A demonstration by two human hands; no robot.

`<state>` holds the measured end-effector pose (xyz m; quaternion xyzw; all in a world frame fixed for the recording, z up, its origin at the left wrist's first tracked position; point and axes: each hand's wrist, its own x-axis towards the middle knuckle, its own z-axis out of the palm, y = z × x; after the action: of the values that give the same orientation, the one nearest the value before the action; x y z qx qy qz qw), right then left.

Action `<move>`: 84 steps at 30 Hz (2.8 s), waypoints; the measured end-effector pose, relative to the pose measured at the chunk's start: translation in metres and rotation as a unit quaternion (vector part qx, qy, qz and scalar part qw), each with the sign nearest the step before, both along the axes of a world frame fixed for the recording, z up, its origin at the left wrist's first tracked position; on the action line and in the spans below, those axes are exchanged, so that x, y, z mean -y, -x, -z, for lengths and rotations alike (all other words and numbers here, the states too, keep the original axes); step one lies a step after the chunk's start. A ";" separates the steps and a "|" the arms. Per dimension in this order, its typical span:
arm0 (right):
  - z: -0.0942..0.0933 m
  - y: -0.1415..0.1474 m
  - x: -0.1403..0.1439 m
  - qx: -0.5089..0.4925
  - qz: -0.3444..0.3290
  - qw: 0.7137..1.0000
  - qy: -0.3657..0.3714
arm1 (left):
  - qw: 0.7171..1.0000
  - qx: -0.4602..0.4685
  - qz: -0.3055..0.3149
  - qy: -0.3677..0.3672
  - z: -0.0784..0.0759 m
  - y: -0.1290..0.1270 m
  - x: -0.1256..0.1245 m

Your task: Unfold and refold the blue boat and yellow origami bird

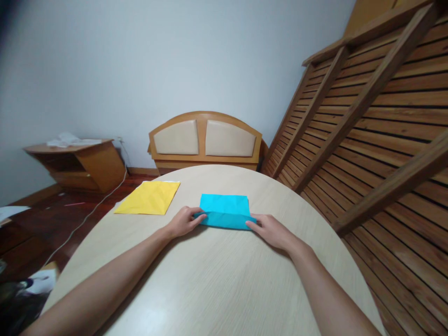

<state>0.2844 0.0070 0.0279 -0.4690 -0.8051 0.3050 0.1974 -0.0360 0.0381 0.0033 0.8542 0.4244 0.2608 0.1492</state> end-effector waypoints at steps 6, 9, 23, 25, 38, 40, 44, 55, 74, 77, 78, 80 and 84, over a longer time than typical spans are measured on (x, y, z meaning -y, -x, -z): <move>0.015 -0.003 -0.008 0.003 0.076 0.996 -0.049 | 0.998 0.018 -0.062 -0.016 0.004 -0.003 -0.002; 0.023 0.000 -0.012 -0.012 0.120 0.989 -0.090 | 0.995 0.037 -0.093 -0.020 0.005 -0.005 -0.002; 0.043 0.014 -0.022 -0.138 0.168 0.975 -0.049 | 0.989 -0.005 -0.148 -0.023 0.008 -0.011 -0.001; 0.039 0.016 -0.020 -0.122 0.160 0.978 -0.052 | 0.987 -0.019 -0.156 -0.021 0.009 -0.011 -0.001; 0.017 0.006 -0.013 -0.048 0.018 0.998 -0.033 | 0.965 -0.139 -0.221 -0.001 0.002 -0.013 -0.004; 0.017 0.005 -0.014 -0.042 0.012 0.998 -0.042 | 0.960 -0.163 -0.229 0.003 0.000 -0.014 -0.004; 0.023 0.005 -0.017 -0.031 0.030 0.998 -0.054 | 0.952 -0.194 -0.237 0.011 -0.002 -0.016 -0.001; 0.033 0.013 -0.016 -0.011 0.115 0.987 -0.111 | 0.959 -0.120 -0.257 0.007 0.000 -0.017 0.009; 0.043 0.027 -0.018 -0.044 0.168 0.977 -0.125 | 0.957 -0.093 -0.273 0.034 0.006 -0.015 0.004; 0.045 0.028 -0.019 -0.030 0.167 0.975 -0.141 | 0.962 -0.064 -0.264 0.008 0.003 -0.015 0.005; 0.045 0.028 -0.020 -0.024 0.168 0.975 -0.145 | 0.966 -0.049 -0.253 -0.022 0.002 -0.016 0.006; 0.046 0.028 -0.020 -0.013 0.168 0.974 -0.149 | 0.970 -0.029 -0.216 -0.105 0.000 -0.018 0.010; 0.047 0.028 -0.021 0.012 0.167 0.973 -0.161 | 0.982 -0.060 -0.075 -0.165 0.002 -0.029 0.022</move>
<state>0.2568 0.0280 -0.0189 -0.5626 -0.7563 0.1281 0.3085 -0.0073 0.0161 0.0011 0.8467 0.4468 0.2864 -0.0396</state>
